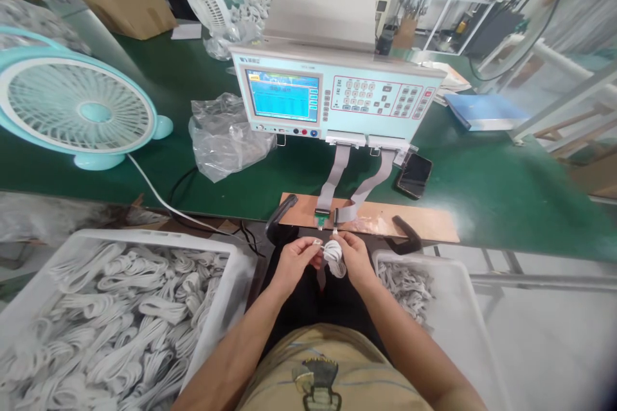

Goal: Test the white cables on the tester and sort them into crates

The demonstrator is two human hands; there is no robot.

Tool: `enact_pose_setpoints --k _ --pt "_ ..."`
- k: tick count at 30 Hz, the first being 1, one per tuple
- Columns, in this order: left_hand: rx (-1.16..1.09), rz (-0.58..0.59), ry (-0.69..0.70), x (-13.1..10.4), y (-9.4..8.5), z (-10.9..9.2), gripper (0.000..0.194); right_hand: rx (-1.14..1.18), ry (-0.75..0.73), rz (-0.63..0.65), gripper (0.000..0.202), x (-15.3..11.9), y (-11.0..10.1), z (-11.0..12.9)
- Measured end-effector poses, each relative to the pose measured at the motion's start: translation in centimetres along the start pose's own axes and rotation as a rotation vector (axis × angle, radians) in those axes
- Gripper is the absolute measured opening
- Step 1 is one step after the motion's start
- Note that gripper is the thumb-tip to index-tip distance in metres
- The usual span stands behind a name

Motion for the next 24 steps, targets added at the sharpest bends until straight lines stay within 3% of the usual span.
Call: enact_pose_setpoints --k 4,7,13,18,24 --pt "0.364 0.098 0.217 1.1 0.4 -2.4 0.025 0.158 0.071 0.014 0.021 0.5 0.2 -0.7" --pt "0.450 0.107 0.308 1.6 0.6 -2.9 0.026 0.199 0.077 0.016 0.020 0.7 0.2 -1.0" --pt "0.437 0.018 0.329 2.0 0.3 -1.7 0.028 0.217 0.072 0.025 0.022 0.8 0.2 -1.3" --pt "0.440 -0.027 0.365 2.0 0.4 -2.0 0.030 0.159 0.052 0.016 0.024 0.7 0.3 -1.1" --pt "0.393 -0.109 0.324 2.2 0.0 -1.1 0.031 0.156 0.055 0.043 0.024 0.4 0.4 -0.9"
Point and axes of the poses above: each hand's wrist, its own x-axis towards the middle knuckle, its own y-axis out of the palm, z = x × y, the point moved 10 cm from there along x, towards the middle knuckle, and after that the axes turned 13 degrees about y, right-handed, at the moved point
